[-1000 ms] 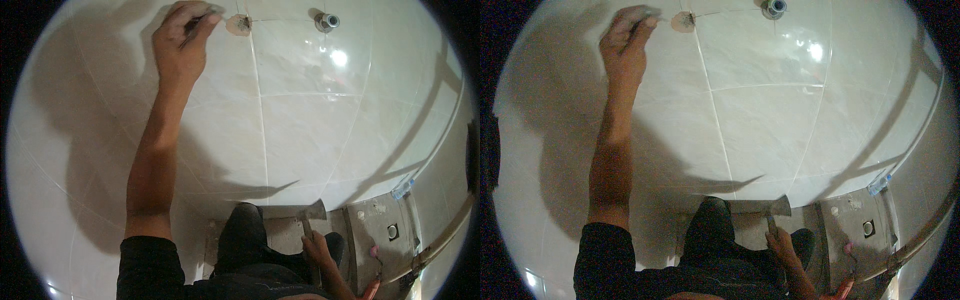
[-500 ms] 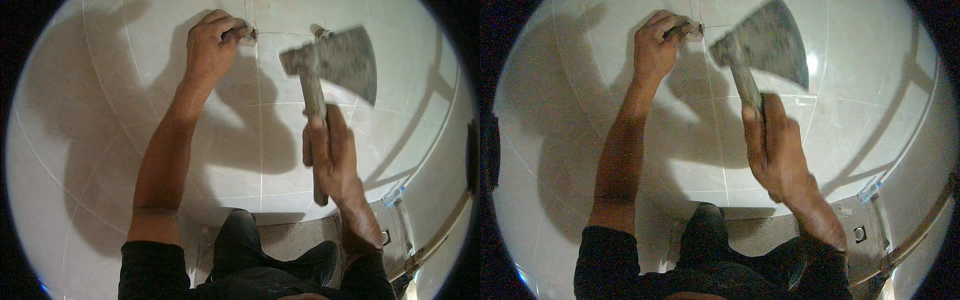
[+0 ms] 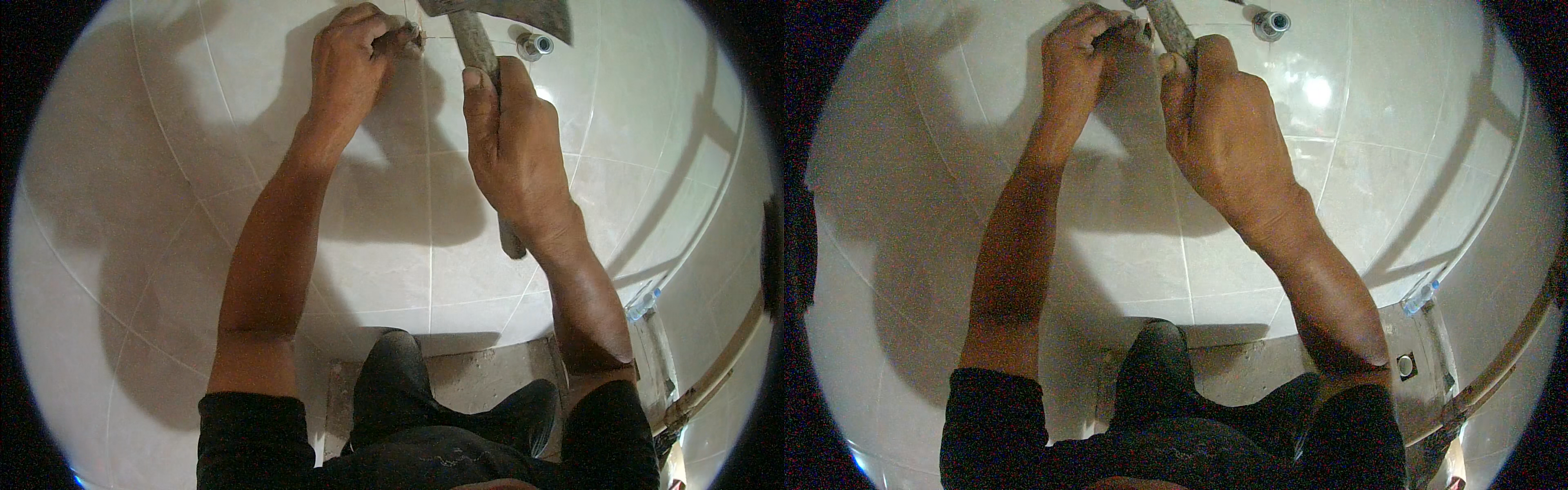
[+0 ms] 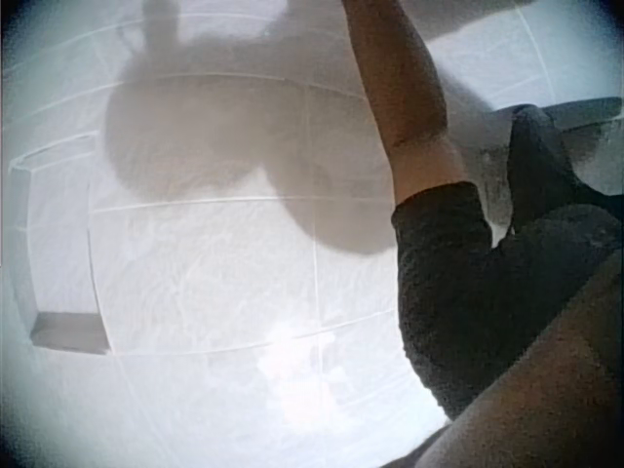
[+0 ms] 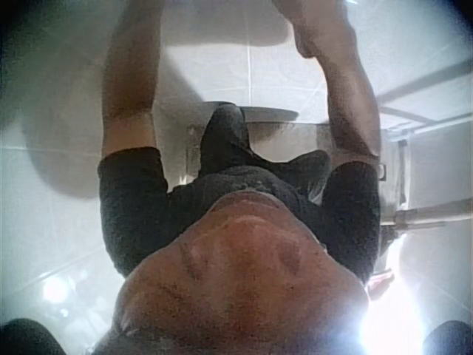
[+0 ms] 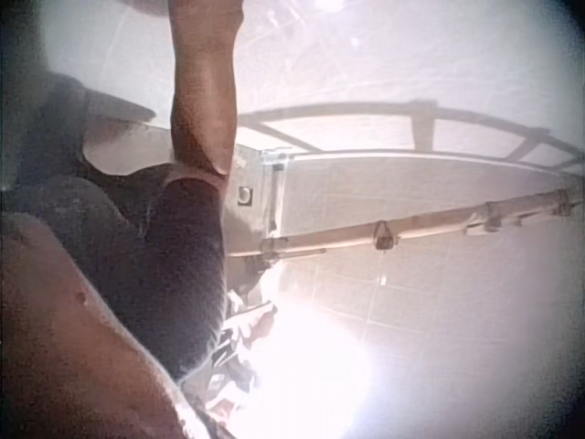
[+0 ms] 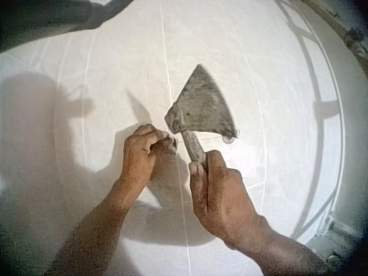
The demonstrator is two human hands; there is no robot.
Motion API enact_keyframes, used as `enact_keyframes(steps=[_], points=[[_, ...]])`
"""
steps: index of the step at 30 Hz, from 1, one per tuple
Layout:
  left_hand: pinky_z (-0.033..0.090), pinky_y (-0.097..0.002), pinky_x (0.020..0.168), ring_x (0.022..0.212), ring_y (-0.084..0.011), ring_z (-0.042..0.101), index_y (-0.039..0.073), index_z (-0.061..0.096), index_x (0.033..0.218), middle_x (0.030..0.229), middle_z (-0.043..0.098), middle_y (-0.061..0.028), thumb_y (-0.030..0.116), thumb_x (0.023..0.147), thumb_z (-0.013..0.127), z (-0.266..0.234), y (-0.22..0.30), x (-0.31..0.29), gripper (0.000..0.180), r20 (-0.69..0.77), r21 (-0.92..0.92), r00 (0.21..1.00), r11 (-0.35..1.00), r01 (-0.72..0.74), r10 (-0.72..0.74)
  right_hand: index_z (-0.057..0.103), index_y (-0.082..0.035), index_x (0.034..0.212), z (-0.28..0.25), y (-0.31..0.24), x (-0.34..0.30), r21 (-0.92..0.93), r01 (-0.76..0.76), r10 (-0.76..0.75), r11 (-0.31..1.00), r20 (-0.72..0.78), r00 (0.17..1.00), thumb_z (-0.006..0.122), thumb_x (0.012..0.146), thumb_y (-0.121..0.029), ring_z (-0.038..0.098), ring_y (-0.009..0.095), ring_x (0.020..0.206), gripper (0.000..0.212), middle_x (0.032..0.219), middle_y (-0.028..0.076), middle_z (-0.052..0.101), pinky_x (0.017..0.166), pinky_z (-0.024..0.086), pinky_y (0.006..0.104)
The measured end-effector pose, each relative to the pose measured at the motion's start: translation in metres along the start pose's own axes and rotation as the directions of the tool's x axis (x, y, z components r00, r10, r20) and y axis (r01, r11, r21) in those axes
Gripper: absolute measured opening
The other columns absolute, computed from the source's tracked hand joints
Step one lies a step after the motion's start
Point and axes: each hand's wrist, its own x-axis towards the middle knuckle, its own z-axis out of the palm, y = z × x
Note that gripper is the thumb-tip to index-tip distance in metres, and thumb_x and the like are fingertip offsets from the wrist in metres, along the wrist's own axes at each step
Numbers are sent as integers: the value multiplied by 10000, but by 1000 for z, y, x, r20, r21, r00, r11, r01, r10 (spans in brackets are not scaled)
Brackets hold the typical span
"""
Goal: The person uses a hammer and a nail to manually drill a hole into a white wall tile. They repeatedly strike the nail against the tile surface to create a small opening.
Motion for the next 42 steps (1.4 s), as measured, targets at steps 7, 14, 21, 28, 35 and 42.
enact_keyframes(steps=[7,14,21,28,35,42], points=[[526,-410,757,869,-348,664,-29,706,859,863,684,-169,-122,761,614,3,-6,3,164,-28,2,998,998,-58,58,493,38,986,4,1,-3,44,40,-39,998,-27,999,556,1025,-193,651,549,706,242,730,333,644,605,530,605],[521,-403,747,835,-318,648,-22,711,884,832,657,-150,-137,752,633,17,1,5,191,-151,23,983,995,-99,102,482,23,986,10,21,-6,21,-5,7,1000,-100,995,561,1046,-202,650,515,640,245,657,285,617,527,487,568],[517,-372,757,839,-253,639,-18,715,897,837,655,-117,-81,755,717,19,0,-4,155,-106,52,991,996,-75,80,480,19,980,-4,11,-13,70,11,-4,997,-92,996,567,1052,-193,640,486,590,240,615,258,593,496,458,526],[497,-377,737,787,-284,612,20,727,879,766,622,-120,-14,777,726,20,-4,-4,108,-144,-195,989,981,-1,-28,490,31,989,-6,0,-12,25,60,-57,998,-109,992,578,1035,-205,653,507,639,255,643,284,612,538,491,561],[469,-399,699,765,-298,598,22,697,801,773,642,-113,1,771,740,13,0,-1,57,-152,118,969,977,-179,196,540,19,1013,1,8,-5,-112,141,-151,984,-95,984,514,1094,-252,574,214,478,284,597,151,588,451,440,388],[458,-409,710,757,-299,606,21,712,805,772,667,-108,-25,758,734,13,8,-2,70,-125,149,974,974,-171,190,529,30,1012,3,14,-10,-121,62,-70,991,-69,995,523,1086,-232,590,256,497,272,614,190,590,473,469,404]])
